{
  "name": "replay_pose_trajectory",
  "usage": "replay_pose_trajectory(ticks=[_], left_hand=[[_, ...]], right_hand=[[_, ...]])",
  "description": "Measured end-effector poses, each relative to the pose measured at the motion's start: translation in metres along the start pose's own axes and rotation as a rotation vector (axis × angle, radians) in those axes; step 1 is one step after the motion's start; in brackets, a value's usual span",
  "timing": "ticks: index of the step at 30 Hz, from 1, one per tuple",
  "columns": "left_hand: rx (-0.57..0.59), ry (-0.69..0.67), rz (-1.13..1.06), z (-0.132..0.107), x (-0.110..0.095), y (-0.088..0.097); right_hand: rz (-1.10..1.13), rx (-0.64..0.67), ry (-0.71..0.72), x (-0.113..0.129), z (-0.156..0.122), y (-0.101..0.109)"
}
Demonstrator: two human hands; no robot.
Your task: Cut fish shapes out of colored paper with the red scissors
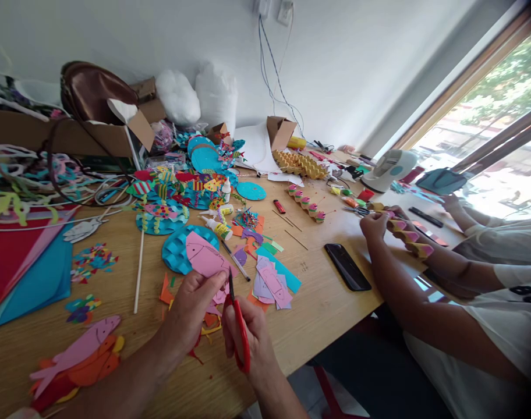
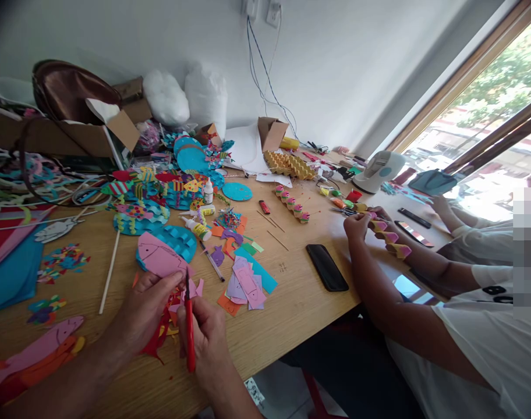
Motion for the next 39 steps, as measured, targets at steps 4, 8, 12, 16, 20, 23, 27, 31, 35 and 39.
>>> replay_pose_trajectory(ticks=[4, 8, 12, 16, 20, 23, 27, 31, 35, 39], left_hand=[[0.074, -0.019, -0.039, 0.001, -0.002, -0.005], [0.092, -0.05, -0.05, 0.0, -0.007, -0.007], [0.13, -0.069, -0.026, -0.001, -0.01, -0.01], [0.171, -0.085, 0.003, -0.001, -0.011, -0.012], [0.18, -0.085, 0.0, -0.001, -0.011, -0.013], [0.184, -0.069, -0.022, -0.002, -0.009, -0.014], [0.161, -0.045, -0.044, -0.002, -0.007, -0.013], [0.16, -0.04, -0.052, -0.002, -0.007, -0.012], [0.16, -0.027, -0.032, 0.0, -0.008, -0.012], [0.218, -0.032, 0.001, 0.001, -0.014, -0.016]], right_hand=[[-0.011, 0.009, -0.012, -0.001, -0.001, -0.001], [-0.03, 0.035, -0.012, 0.001, -0.002, -0.001], [-0.05, 0.05, -0.026, 0.0, -0.004, 0.001], [-0.09, 0.059, -0.015, 0.0, -0.004, 0.003], [-0.064, 0.071, -0.039, 0.0, -0.004, 0.0], [-0.046, 0.061, -0.048, 0.001, -0.004, -0.001], [-0.045, 0.049, -0.048, 0.002, -0.003, 0.0], [-0.055, 0.068, -0.049, 0.001, -0.003, 0.001], [-0.098, 0.077, -0.015, 0.002, -0.004, 0.004], [-0.123, 0.085, 0.0, 0.002, -0.005, 0.004]])
Point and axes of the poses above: each hand's wrist, its own z-axis towards the middle knuckle, its own y-axis out of the back of the hand, x = y × z, the point moved 9 cm from there along z, towards the middle knuckle, and after that the axes turned 5 degrees about y, right-handed, at the moved point
